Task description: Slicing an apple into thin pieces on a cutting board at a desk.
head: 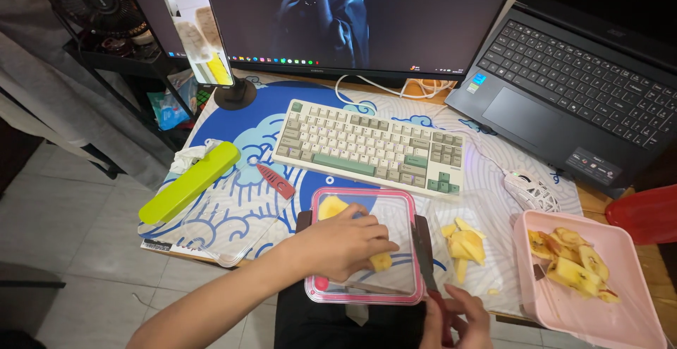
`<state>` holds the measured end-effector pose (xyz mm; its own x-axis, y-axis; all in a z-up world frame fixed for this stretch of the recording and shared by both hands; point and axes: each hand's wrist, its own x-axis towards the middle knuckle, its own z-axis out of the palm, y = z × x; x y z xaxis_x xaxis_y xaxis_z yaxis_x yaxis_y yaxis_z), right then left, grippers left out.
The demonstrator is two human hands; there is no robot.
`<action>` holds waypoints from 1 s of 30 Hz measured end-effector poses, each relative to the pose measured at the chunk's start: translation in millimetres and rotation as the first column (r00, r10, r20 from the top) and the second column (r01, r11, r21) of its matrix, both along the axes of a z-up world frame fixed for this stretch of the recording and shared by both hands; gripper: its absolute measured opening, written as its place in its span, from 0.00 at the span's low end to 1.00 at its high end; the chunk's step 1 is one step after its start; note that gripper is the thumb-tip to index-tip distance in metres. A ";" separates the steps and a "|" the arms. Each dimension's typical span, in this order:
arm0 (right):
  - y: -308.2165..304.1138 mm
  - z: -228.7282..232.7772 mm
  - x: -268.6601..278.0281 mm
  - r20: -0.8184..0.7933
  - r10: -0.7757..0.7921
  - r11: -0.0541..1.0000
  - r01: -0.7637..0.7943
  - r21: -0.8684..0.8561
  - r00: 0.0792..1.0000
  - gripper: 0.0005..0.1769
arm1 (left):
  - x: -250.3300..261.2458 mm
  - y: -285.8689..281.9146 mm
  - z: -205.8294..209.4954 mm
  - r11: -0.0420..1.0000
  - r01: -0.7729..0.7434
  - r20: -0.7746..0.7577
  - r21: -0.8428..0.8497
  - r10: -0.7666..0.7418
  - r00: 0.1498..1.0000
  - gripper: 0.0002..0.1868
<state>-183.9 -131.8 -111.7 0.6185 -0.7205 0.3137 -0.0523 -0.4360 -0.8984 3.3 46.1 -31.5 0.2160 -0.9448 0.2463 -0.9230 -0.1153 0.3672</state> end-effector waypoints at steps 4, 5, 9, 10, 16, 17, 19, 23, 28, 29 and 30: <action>-74.1 -78.0 -18.8 0.029 -0.019 1.000 0.019 0.012 0.999 0.19 | 5.8 -8.7 -1.2 0.999 0.012 -0.022 0.031 -0.011 1.000 0.29; -113.7 -111.9 -31.8 0.046 0.051 0.994 -0.055 0.091 0.998 0.21 | 7.0 -12.0 1.7 1.000 0.005 -0.043 0.008 -0.004 0.999 0.29; -110.2 -81.8 -46.2 0.036 -0.068 0.991 0.063 0.114 0.997 0.27 | 10.0 -40.8 16.5 0.991 0.014 -0.072 -0.132 -0.024 0.997 0.30; -93.2 -54.2 -40.2 0.035 -0.077 0.991 0.072 0.117 0.996 0.27 | 9.6 -53.3 20.6 0.991 0.023 -0.073 -0.130 -0.033 0.997 0.30; -68.8 3.2 -26.8 0.126 -0.261 0.965 0.259 0.033 0.957 0.28 | 9.9 -124.3 17.7 0.988 0.121 -0.033 -0.092 -0.125 0.992 0.26; -70.6 4.7 -27.0 0.163 -0.245 0.969 0.243 0.031 0.956 0.28 | 9.0 -132.3 13.5 0.987 0.145 -0.037 -0.071 -0.148 0.988 0.25; -71.3 6.8 -26.9 0.200 -0.238 0.971 0.237 0.028 0.950 0.28 | 6.5 -139.6 10.7 0.983 0.179 -0.040 -0.050 -0.181 0.983 0.23; -68.6 18.9 -26.9 0.135 -0.260 0.966 0.258 0.027 0.956 0.28 | 6.6 -135.9 18.9 0.967 0.238 -0.070 -0.095 -0.245 0.967 0.22; -53.3 6.8 -19.3 0.093 -0.179 0.983 0.173 0.066 0.979 0.26 | 23.6 -60.8 44.5 0.994 -0.012 -0.089 -0.109 0.002 0.996 0.18; -48.8 7.2 -15.1 0.092 -0.127 0.992 0.124 0.037 0.988 0.25 | 23.6 -40.3 47.8 0.987 -0.117 -0.114 -0.108 0.104 0.988 0.17; -43.4 7.2 -10.7 0.090 -0.074 0.997 0.074 0.008 0.993 0.24 | 23.1 -19.2 50.7 0.970 -0.220 -0.139 -0.105 0.205 0.969 0.16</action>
